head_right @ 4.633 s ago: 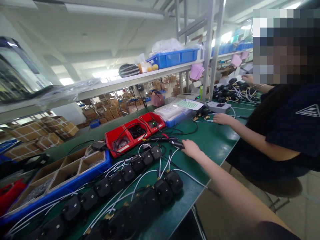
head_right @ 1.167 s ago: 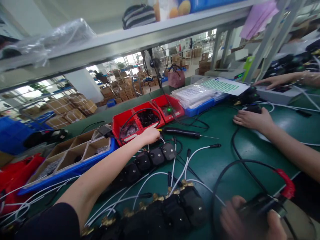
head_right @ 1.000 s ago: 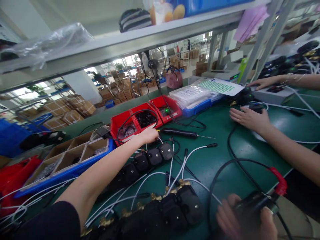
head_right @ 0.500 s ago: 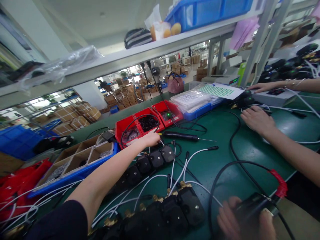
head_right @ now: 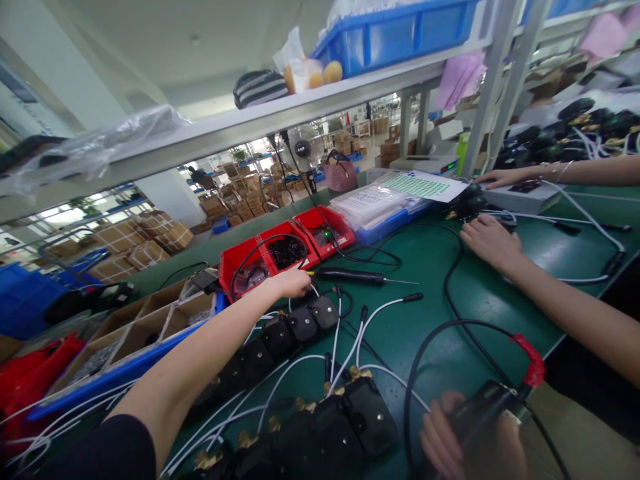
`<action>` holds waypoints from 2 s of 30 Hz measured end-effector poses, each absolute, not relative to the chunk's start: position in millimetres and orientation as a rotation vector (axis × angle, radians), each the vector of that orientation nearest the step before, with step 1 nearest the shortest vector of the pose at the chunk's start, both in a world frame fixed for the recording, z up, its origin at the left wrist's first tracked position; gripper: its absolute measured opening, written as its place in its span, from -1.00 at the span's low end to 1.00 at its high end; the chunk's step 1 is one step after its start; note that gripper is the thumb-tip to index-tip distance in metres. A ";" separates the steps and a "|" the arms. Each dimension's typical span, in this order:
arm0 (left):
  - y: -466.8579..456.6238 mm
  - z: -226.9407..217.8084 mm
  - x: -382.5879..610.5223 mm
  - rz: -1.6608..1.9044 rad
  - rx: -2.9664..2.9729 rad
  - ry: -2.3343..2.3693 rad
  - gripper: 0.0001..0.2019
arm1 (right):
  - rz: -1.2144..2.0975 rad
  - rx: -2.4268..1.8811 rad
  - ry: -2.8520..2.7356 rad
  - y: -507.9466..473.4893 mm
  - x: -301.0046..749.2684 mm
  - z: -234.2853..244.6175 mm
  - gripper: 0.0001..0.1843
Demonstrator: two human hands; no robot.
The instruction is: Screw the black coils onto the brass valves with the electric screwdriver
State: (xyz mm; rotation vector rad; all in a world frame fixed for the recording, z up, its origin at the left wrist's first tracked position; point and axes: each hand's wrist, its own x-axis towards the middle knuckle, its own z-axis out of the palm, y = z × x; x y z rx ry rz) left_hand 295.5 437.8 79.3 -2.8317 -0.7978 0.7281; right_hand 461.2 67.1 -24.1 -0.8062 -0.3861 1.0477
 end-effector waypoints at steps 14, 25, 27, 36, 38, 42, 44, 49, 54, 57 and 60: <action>394.0 120.5 253.4 -0.290 -2.951 -1.379 -0.83 | 1.061 -0.628 -0.338 72.4 452.3 -5.1 -0.38; 244.7 149.7 243.3 -0.761 -3.255 -1.471 -0.94 | 1.129 -0.442 -0.227 70.7 446.7 12.1 -0.39; 209.0 155.4 242.2 -0.878 -3.232 -1.261 -0.93 | 1.124 -0.436 -0.212 69.8 446.0 12.2 -0.38; 127.8 115.3 259.1 -0.953 -2.988 -0.737 -0.89 | 1.126 -0.407 -0.217 69.6 445.1 13.8 -0.37; 127.9 107.1 265.1 -0.929 -2.916 -0.770 -0.89 | 1.135 -0.403 -0.225 69.3 446.0 13.7 -0.37; 130.2 99.3 273.3 -0.871 -2.832 -0.836 -0.87 | 1.151 -0.394 -0.241 68.7 447.4 13.5 -0.38; 129.8 96.7 275.3 -0.853 -2.814 -0.874 -0.88 | 1.154 -0.390 -0.249 68.5 447.8 13.7 -0.38; 127.1 92.2 277.7 -0.830 -2.777 -0.930 -0.86 | 1.168 -0.380 -0.275 68.3 448.8 14.4 -0.39; 124.6 90.2 279.1 -0.840 -2.767 -0.966 -0.86 | 1.170 -0.378 -0.291 67.5 449.6 14.0 -0.39; 123.2 89.2 279.2 -0.855 -2.755 -0.990 -0.87 | 1.173 -0.378 -0.291 66.4 449.0 12.9 -0.38; 122.9 88.8 279.0 -0.859 -2.748 -1.016 -0.88 | 1.180 -0.379 -0.290 65.9 448.4 12.0 -0.38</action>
